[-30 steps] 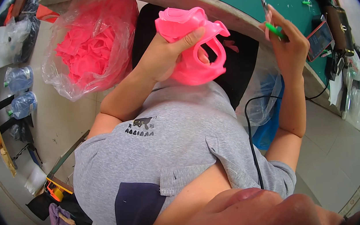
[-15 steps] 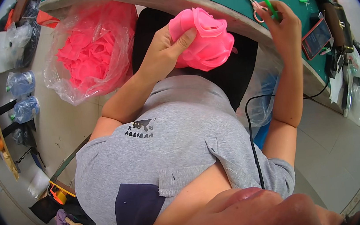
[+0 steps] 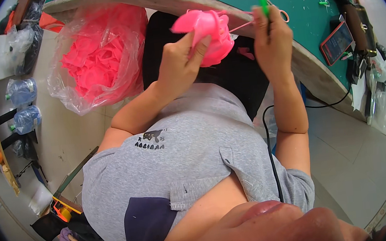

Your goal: Assembling and shaping a pink plastic decorative flower at a factory workbench.

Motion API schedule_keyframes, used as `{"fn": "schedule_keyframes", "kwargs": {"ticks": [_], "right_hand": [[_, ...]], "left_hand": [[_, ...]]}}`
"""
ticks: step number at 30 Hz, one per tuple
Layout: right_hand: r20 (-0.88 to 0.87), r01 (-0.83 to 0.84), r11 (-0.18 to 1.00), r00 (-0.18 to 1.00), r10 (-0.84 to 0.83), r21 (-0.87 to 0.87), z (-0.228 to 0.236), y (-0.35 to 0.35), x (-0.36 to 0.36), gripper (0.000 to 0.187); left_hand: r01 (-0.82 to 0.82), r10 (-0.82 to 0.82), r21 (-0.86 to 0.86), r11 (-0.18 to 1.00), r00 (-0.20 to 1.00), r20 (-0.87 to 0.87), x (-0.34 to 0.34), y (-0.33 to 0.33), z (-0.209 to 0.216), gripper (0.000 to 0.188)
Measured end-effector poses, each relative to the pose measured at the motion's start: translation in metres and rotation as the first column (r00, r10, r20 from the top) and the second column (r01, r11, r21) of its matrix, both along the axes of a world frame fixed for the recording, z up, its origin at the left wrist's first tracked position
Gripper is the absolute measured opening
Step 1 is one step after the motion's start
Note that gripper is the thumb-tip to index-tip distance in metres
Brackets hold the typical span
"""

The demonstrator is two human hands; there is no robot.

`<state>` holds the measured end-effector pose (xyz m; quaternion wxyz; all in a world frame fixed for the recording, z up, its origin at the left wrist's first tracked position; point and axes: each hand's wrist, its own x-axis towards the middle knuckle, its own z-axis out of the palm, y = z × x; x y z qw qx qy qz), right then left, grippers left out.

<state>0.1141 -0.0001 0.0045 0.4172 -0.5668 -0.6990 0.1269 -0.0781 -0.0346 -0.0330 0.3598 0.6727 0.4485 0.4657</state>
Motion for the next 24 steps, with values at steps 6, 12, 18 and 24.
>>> {"fn": "schedule_keyframes", "kwargs": {"ticks": [6,12,18,24], "right_hand": [[-0.158,0.536,0.829,0.843,-0.515,0.159,-0.002,0.021,0.102,0.030],[-0.580,0.802,0.589,0.528,-0.620,0.101,0.023,0.014,0.211,0.030],[-0.890,0.913,0.394,0.262,-0.374,0.103,0.031,-0.029,0.360,0.010],[-0.658,0.491,0.862,0.691,-0.298,0.125,0.037,-0.034,0.296,0.009]], "left_hand": [[-0.014,0.070,-0.097,0.995,0.793,0.605,-0.023,0.008,0.004,0.025],[0.211,0.071,-0.139,0.968,0.305,0.950,-0.055,0.023,-0.007,0.029],[0.103,0.251,-0.280,0.955,0.228,0.941,-0.064,0.032,-0.019,0.029],[0.104,0.221,-0.257,0.961,0.274,0.936,-0.061,0.031,-0.004,0.024]]}}
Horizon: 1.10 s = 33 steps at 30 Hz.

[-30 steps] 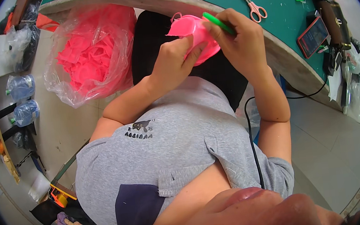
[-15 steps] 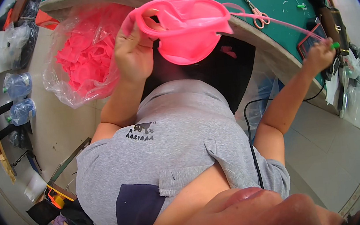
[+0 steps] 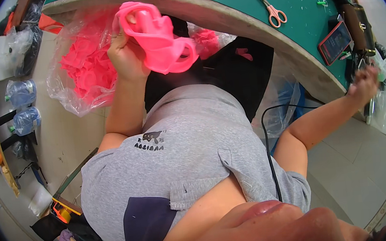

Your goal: Assembling and shaping a pink plastic decorative flower at a factory workbench.

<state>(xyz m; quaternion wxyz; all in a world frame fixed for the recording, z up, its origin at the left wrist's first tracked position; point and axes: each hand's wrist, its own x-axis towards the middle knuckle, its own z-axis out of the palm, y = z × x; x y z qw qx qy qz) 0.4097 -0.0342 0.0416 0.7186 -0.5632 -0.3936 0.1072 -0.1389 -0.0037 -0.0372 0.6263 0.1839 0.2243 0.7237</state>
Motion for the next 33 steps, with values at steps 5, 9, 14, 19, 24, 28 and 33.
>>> {"fn": "schedule_keyframes", "kwargs": {"ticks": [5,9,14,19,24,28,33], "right_hand": [[0.281,-0.394,0.634,0.654,0.702,-0.666,-0.023,0.019,-0.203,0.012],[0.167,-0.504,0.537,0.606,0.778,-0.676,-0.029,0.028,-0.268,0.014],[0.160,-0.743,0.543,0.526,0.835,-0.391,-0.027,0.033,-0.302,0.018],[0.195,-0.883,0.396,0.354,0.915,-0.253,-0.040,0.036,-0.312,0.019],[0.381,-0.794,0.539,0.423,0.822,-0.281,-0.029,0.029,-0.323,0.015],[0.541,-0.747,0.618,0.423,0.727,-0.245,-0.026,0.030,-0.324,0.008],[0.217,-0.700,0.694,0.661,0.718,-0.167,-0.022,0.031,-0.306,0.008]], "left_hand": [[0.054,-0.039,0.167,0.984,0.995,-0.090,0.025,-0.013,0.004,0.020],[0.211,-0.199,0.195,0.958,0.977,-0.078,0.028,-0.017,-0.002,0.023],[0.263,-0.271,0.192,0.946,0.962,0.018,0.035,-0.026,0.000,0.031],[0.321,-0.328,0.228,0.919,0.945,-0.008,0.036,-0.026,0.005,0.034],[0.380,-0.391,0.319,0.868,0.920,-0.031,0.036,-0.029,-0.003,0.035],[0.389,-0.399,0.302,0.870,0.917,-0.033,0.037,-0.031,-0.002,0.035],[0.448,-0.488,0.320,0.835,0.871,0.054,0.033,-0.028,-0.004,0.034]]}}
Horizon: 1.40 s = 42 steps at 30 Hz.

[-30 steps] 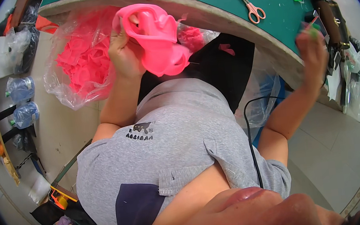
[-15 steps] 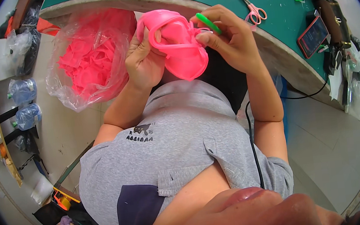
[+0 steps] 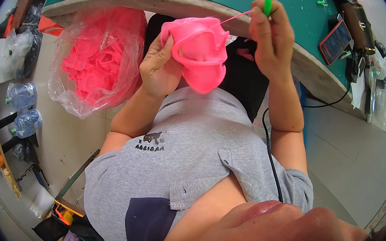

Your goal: Assembling and shaping a pink plastic decorative flower at a factory workbench.

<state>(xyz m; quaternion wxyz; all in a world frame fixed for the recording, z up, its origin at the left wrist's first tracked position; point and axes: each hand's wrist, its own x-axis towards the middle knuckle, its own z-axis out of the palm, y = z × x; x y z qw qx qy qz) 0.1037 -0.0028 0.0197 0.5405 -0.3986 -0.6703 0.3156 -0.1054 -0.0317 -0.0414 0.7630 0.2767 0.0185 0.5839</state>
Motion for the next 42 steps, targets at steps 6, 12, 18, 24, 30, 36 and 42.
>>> {"fn": "schedule_keyframes", "kwargs": {"ticks": [6,12,18,24,30,36,42], "right_hand": [[-0.096,0.082,0.922,0.994,-0.049,0.379,0.015,-0.009,0.012,0.017],[-0.639,-0.010,0.999,0.768,0.036,0.043,0.035,-0.028,0.047,0.017],[-0.644,0.489,0.868,0.635,-0.426,-0.092,0.024,0.007,0.116,0.018],[-0.636,0.634,0.773,0.591,-0.496,-0.013,0.034,-0.004,0.135,0.026],[0.089,0.183,0.981,0.978,-0.189,0.069,0.017,-0.005,0.076,0.020],[0.798,0.465,0.878,0.484,-0.359,0.112,-0.004,0.031,0.105,0.030],[0.927,0.364,0.929,0.324,-0.190,0.064,-0.013,0.046,0.100,0.029]], "left_hand": [[-0.127,0.069,-0.188,0.974,0.956,-0.285,0.017,0.003,0.020,0.032],[-0.291,0.179,-0.292,0.911,0.918,-0.354,0.018,0.008,0.010,0.029],[-0.314,0.203,-0.284,0.906,0.911,-0.360,0.025,0.009,0.011,0.028],[-0.259,0.154,-0.243,0.935,0.912,-0.379,0.029,0.006,0.011,0.029],[-0.156,0.049,-0.270,0.950,0.930,-0.364,0.030,0.002,0.021,0.032],[-0.075,-0.045,-0.359,0.930,0.947,-0.317,0.019,0.001,0.028,0.032],[0.036,-0.136,-0.388,0.921,0.963,-0.233,0.015,0.002,0.025,0.028]]}}
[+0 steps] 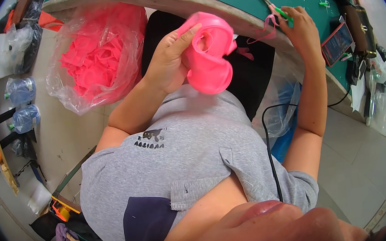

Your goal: Assembling and shaping a pink plastic decorative flower at a factory workbench.

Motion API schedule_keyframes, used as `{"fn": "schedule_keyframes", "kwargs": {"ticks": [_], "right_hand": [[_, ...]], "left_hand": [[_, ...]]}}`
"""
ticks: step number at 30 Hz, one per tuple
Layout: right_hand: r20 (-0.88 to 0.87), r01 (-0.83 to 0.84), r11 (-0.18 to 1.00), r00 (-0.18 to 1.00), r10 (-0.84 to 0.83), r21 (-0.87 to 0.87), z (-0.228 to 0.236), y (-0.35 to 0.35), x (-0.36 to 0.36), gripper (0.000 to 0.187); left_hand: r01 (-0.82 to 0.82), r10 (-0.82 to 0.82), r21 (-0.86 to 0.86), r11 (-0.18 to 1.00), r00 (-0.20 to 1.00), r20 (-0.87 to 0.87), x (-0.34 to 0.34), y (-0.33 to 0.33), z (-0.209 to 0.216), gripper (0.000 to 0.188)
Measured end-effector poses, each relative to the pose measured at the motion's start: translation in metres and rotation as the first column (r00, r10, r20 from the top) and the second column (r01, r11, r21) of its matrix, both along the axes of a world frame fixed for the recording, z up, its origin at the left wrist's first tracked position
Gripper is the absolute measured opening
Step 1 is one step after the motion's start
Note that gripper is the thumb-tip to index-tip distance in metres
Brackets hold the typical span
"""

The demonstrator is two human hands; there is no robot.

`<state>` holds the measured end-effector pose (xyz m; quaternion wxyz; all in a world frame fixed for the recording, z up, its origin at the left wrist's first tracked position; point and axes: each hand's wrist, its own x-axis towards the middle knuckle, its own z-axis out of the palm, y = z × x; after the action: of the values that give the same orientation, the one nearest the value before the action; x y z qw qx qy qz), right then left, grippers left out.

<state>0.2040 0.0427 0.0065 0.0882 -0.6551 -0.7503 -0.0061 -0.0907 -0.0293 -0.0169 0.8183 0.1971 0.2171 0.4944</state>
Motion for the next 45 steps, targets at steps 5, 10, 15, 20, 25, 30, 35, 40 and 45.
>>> {"fn": "schedule_keyframes", "kwargs": {"ticks": [5,10,15,20,25,30,35,40,45], "right_hand": [[0.111,-0.105,0.992,0.988,0.112,-0.068,0.007,0.011,0.005,0.027],[-0.015,-0.270,0.963,0.963,0.270,0.001,0.017,0.006,-0.009,0.028],[-0.072,-0.620,0.709,0.734,0.676,0.334,0.052,-0.035,-0.048,0.042],[0.235,-0.751,0.555,0.648,0.725,0.359,0.060,-0.047,-0.050,0.048],[0.325,-0.781,0.487,0.612,0.721,0.391,0.062,-0.044,-0.047,0.053],[0.365,-0.821,0.425,0.557,0.746,0.382,0.069,-0.044,-0.047,0.052],[0.364,-0.827,0.433,0.551,0.751,0.360,0.068,-0.045,-0.047,0.054],[0.355,-0.825,0.431,0.551,0.755,0.364,0.065,-0.045,-0.044,0.055],[0.337,-0.820,0.435,0.556,0.760,0.372,0.060,-0.043,-0.044,0.055]], "left_hand": [[0.115,-0.110,-0.094,0.989,0.992,0.065,-0.002,0.002,0.005,0.024],[0.275,-0.270,-0.232,0.933,0.961,0.055,-0.008,-0.002,0.008,0.023],[0.332,-0.326,-0.244,0.911,0.943,0.063,-0.010,-0.004,0.013,0.022],[0.364,-0.371,-0.209,0.908,0.929,0.005,-0.012,-0.005,0.008,0.019],[0.394,-0.404,-0.244,0.886,0.915,0.007,-0.010,-0.004,0.012,0.018],[0.406,-0.425,-0.233,0.884,0.905,-0.033,-0.011,-0.005,0.017,0.019],[0.387,-0.403,-0.184,0.904,0.914,-0.057,-0.010,-0.008,0.016,0.018],[0.420,-0.431,-0.205,0.884,0.902,-0.009,-0.010,-0.007,0.015,0.017],[0.407,-0.418,-0.146,0.902,0.908,-0.046,-0.010,-0.009,0.012,0.019]]}}
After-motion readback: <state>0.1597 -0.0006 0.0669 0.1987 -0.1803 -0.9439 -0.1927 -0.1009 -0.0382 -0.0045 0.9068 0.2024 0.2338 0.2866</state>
